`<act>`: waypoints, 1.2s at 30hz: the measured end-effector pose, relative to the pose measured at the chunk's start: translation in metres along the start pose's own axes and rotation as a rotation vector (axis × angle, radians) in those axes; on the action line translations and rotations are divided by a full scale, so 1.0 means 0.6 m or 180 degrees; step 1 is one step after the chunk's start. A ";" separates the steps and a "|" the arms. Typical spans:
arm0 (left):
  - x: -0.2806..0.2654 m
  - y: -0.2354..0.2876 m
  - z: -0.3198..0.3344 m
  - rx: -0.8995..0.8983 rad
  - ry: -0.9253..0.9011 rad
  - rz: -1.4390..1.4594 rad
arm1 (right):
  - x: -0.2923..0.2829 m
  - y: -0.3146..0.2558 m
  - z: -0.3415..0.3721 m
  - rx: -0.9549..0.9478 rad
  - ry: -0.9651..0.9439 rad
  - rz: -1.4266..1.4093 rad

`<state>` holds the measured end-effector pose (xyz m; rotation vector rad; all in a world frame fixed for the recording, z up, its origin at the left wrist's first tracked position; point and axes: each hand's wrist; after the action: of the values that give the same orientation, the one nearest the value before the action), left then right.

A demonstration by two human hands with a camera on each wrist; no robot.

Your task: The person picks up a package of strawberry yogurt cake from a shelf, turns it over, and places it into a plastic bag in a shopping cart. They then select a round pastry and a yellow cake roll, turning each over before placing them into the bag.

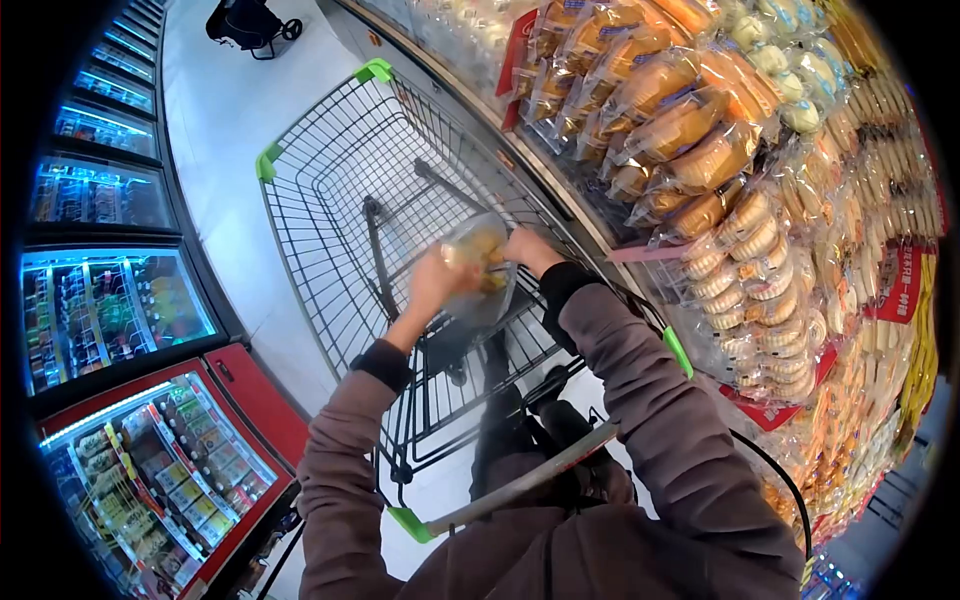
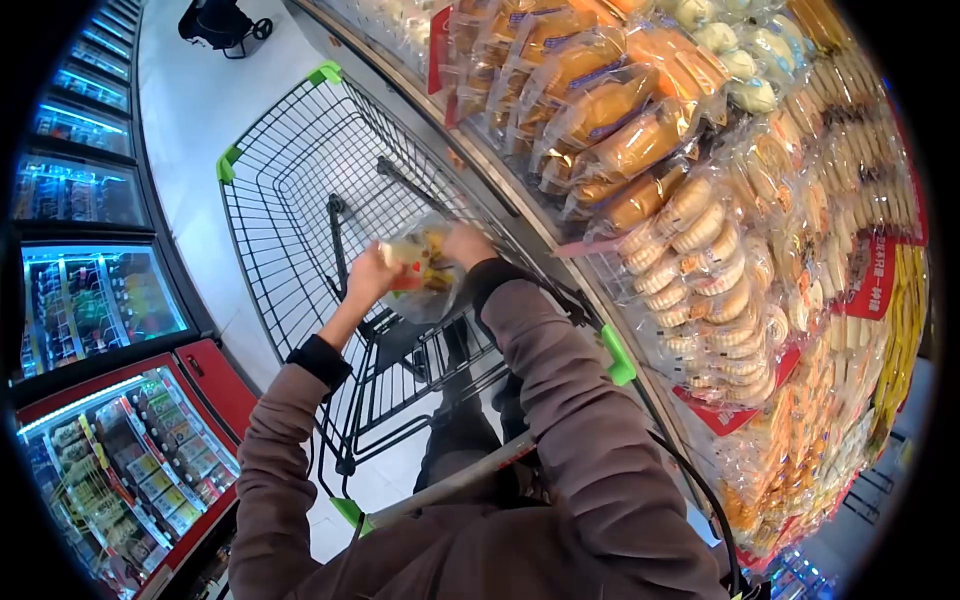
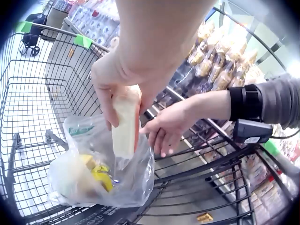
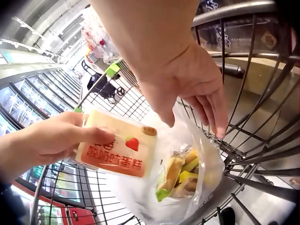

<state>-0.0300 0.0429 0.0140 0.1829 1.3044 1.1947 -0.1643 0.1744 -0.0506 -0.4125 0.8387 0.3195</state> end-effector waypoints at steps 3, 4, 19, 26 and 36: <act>0.038 -0.018 -0.022 -0.0091 -0.0173 -0.0228 | 0.007 -0.014 -0.002 0.0207 -0.0078 0.0110; 0.048 -0.024 -0.031 -0.0093 -0.0205 -0.0306 | 0.005 -0.018 -0.004 0.0244 -0.0113 0.0177; 0.216 -0.098 -0.111 -0.0992 0.0128 0.0491 | -0.019 -0.016 -0.024 0.0537 -0.0270 0.0131; 0.184 -0.053 -0.108 -0.0725 -0.0166 0.0935 | -0.014 -0.012 -0.028 0.0578 -0.0295 0.0143; 0.184 -0.035 -0.126 0.0216 -0.0316 -0.0050 | -0.019 -0.013 -0.022 0.0378 -0.0345 0.0338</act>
<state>-0.0999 0.0791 -0.0963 0.2773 1.2579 1.1153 -0.1765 0.1599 -0.0481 -0.2384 0.7706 0.3849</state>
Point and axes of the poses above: each hand's wrist, its own z-axis away from the middle knuckle, its own x-axis out of the palm, y = z × x, and after that the axes turned 9 degrees about z, right-handed
